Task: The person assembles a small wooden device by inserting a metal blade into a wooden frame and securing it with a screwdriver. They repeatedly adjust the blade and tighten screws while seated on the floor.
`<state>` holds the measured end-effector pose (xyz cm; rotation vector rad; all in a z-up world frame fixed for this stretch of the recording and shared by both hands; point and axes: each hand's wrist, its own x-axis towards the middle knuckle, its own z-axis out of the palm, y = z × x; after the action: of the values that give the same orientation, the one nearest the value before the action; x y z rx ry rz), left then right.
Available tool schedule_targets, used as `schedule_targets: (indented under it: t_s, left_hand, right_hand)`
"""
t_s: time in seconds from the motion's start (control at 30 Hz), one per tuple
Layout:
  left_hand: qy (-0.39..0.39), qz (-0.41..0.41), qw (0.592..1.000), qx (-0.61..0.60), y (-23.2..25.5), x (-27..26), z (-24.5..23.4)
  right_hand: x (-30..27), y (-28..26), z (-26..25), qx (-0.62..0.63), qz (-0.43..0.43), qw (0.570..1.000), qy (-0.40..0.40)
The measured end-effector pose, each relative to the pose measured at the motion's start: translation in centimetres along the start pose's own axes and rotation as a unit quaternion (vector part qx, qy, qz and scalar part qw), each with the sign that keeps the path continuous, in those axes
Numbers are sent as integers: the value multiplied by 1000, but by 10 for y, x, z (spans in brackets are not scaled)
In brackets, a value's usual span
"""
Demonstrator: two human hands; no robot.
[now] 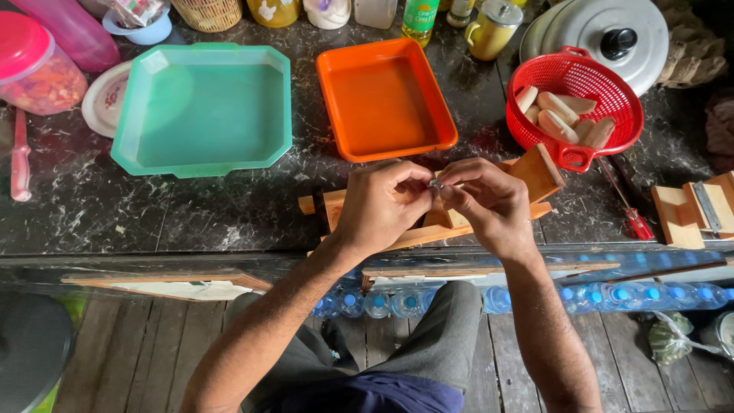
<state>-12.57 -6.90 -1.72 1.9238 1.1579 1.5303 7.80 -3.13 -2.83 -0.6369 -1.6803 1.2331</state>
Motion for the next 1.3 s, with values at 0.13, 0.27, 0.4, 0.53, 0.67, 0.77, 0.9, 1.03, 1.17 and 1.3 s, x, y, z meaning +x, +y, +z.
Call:
schedule_targets:
  t_s: [0.13,0.27,0.4,0.53,0.67,0.77,0.9,1.03,1.17,1.3]
  left_hand:
    - [57,102,988,100,-6,-5,-4]
    - [75,245,952,166,-12,-9,-10]
    - [69,319,923,201,-13,-15,-15]
    - [30,355,904,238,-11,-21,-18]
    - [30,369,891,263,-11,-25,-17]
    - [27,382,877,290,-11,-28,-18]
    - [24,398,863,309,-12,-32,-17]
    - [11,413,847,334,-10,-33,-18]
    - [-2,438,824,358,-6,-34,-22]
    - [-8,438,822,365,-1,-34,-24]
  right_hand:
    - [-3,6,4,86,-2,996,9]
    - [-7,10,4,251,62,966,18]
    - [-9,17,1,349,108,930,31]
    - [-14,27,0,344,96,934,-3]
    - [-20,32,-2,321,78,944,-11]
    - [-22,33,-2,314,76,946,-9]
    - [-24,33,0,304,73,950,-1]
    - [-24,35,0,292,68,954,9]
    - [-26,36,1,291,73,954,14]
    - [-27,36,2,302,73,951,8]
